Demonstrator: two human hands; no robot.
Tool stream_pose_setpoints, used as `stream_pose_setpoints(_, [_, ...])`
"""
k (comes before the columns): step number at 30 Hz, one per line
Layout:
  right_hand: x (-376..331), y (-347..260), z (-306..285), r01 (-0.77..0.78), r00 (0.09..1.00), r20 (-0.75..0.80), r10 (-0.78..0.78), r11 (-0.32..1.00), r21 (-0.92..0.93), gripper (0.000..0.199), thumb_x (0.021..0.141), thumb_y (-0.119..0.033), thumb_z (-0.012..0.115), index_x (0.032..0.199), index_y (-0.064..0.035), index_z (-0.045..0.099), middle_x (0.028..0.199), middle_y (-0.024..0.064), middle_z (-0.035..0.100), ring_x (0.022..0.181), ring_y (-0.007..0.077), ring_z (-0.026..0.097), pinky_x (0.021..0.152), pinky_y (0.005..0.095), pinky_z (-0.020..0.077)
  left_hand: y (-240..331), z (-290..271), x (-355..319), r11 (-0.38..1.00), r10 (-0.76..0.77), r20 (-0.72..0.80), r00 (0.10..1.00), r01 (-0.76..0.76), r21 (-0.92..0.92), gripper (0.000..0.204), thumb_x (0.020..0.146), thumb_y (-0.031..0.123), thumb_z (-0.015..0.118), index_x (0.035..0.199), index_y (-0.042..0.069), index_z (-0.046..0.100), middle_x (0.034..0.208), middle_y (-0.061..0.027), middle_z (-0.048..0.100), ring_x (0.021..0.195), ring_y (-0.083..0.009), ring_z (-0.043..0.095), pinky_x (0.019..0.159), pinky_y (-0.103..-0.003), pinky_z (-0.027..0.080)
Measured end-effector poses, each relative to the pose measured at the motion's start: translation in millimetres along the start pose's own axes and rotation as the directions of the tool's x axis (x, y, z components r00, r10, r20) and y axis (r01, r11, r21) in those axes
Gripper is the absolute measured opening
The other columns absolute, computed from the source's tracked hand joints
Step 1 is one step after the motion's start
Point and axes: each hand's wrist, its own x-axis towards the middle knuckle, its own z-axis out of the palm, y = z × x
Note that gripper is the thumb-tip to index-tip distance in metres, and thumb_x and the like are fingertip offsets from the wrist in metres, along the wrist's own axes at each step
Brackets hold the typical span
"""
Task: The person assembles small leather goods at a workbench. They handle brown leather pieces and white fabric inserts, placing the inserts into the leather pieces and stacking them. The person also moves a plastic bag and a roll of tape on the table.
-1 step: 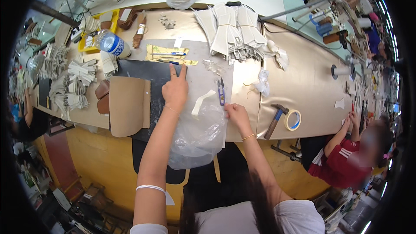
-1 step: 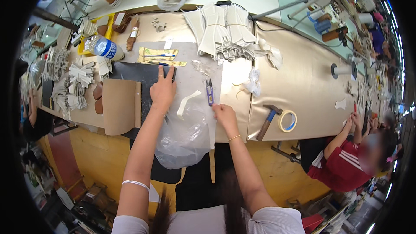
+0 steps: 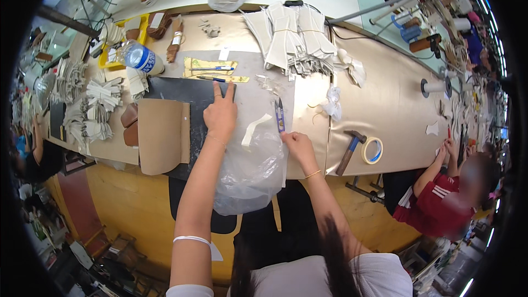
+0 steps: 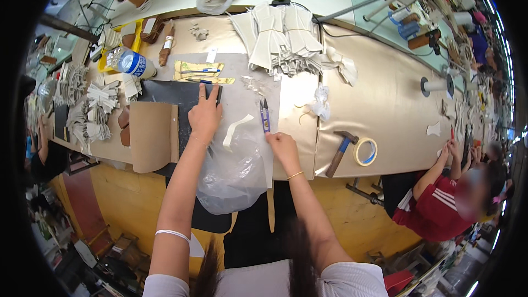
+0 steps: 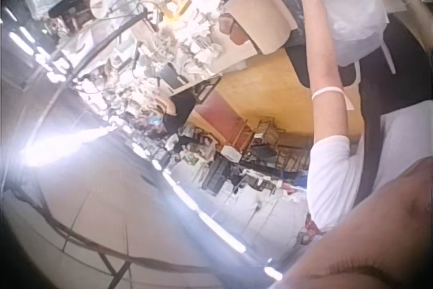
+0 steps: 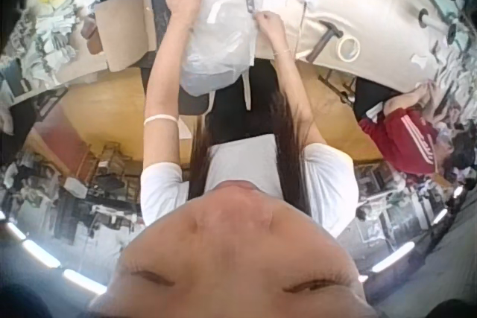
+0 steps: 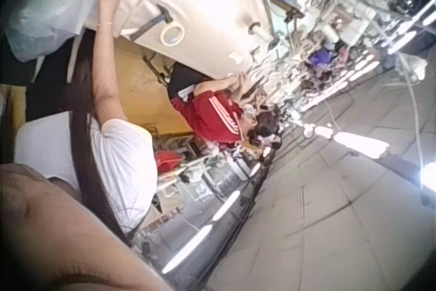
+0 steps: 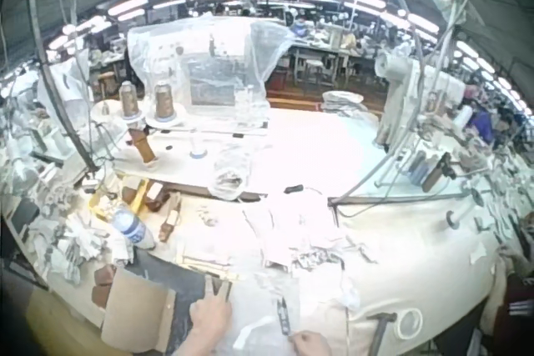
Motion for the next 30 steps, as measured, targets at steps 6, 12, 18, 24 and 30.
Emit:
stream_pose_setpoints(6, [-6,-7,29,0.308,0.74,-0.626,-0.244,0.951,-0.007,0.035,0.084,-0.027,0.068,0.099,0.0047,0.062,0.076,0.0133,0.065,0.075,0.0312,0.063,0.07,0.0386,0.0496,3,-2,-2,1.0,-0.009,-0.098,0.995,0.01,0.008,0.064,0.083,0.026,0.065,0.142,0.026,0.041,0.149,-0.0166,0.037,0.077,-0.0347,0.07,0.067,-0.041,0.057])
stream_pose_setpoints(12, [18,-11,4,0.225,0.855,-0.47,-0.219,0.973,-0.043,0.031,0.088,-0.024,0.064,0.1,0.0036,0.058,0.083,0.0173,0.066,0.077,0.0338,0.065,0.074,0.0416,0.0497,7,9,0,1.0,-0.03,-0.139,0.99,0.031,0.001,0.063,0.083,0.026,0.065,0.142,0.022,0.042,0.149,-0.0174,0.036,0.08,-0.0362,0.069,0.069,-0.043,0.057])
stream_pose_setpoints(18, [-1,-3,21,0.128,0.967,-0.236,-0.1,0.986,0.106,0.028,0.092,-0.024,0.058,0.094,0.0042,0.053,0.088,0.0243,0.065,0.084,0.0412,0.063,0.075,0.0446,0.0482,4,11,-24,0.994,-0.106,-0.093,0.99,0.109,0.028,0.069,0.083,0.027,0.066,0.145,0.02,0.036,0.15,-0.0237,0.03,0.081,-0.0382,0.069,0.069,-0.043,0.057])
stream_pose_setpoints(24, [-1,44,47,0.211,0.976,-0.121,-0.182,0.928,0.307,0.027,0.095,-0.023,0.055,0.095,0.0042,0.053,0.088,0.0252,0.064,0.084,0.0408,0.061,0.075,0.0403,0.048,-4,17,-51,0.99,-0.123,-0.075,0.99,0.128,0.063,0.064,0.088,0.03,0.062,0.145,0.018,0.036,0.149,-0.0257,0.031,0.078,-0.0386,0.069,0.067,-0.043,0.057])
stream_pose_setpoints(30, [6,58,53,0.198,0.98,-0.064,-0.189,0.89,0.411,0.028,0.095,-0.02,0.055,0.108,0.004,0.055,0.092,0.0203,0.066,0.082,0.032,0.062,0.078,0.0349,0.0479,1,21,-50,0.987,-0.146,-0.055,0.988,0.15,0.061,0.059,0.091,0.033,0.058,0.144,0.016,0.038,0.147,-0.0245,0.035,0.079,-0.0419,0.068,0.067,-0.046,0.056])
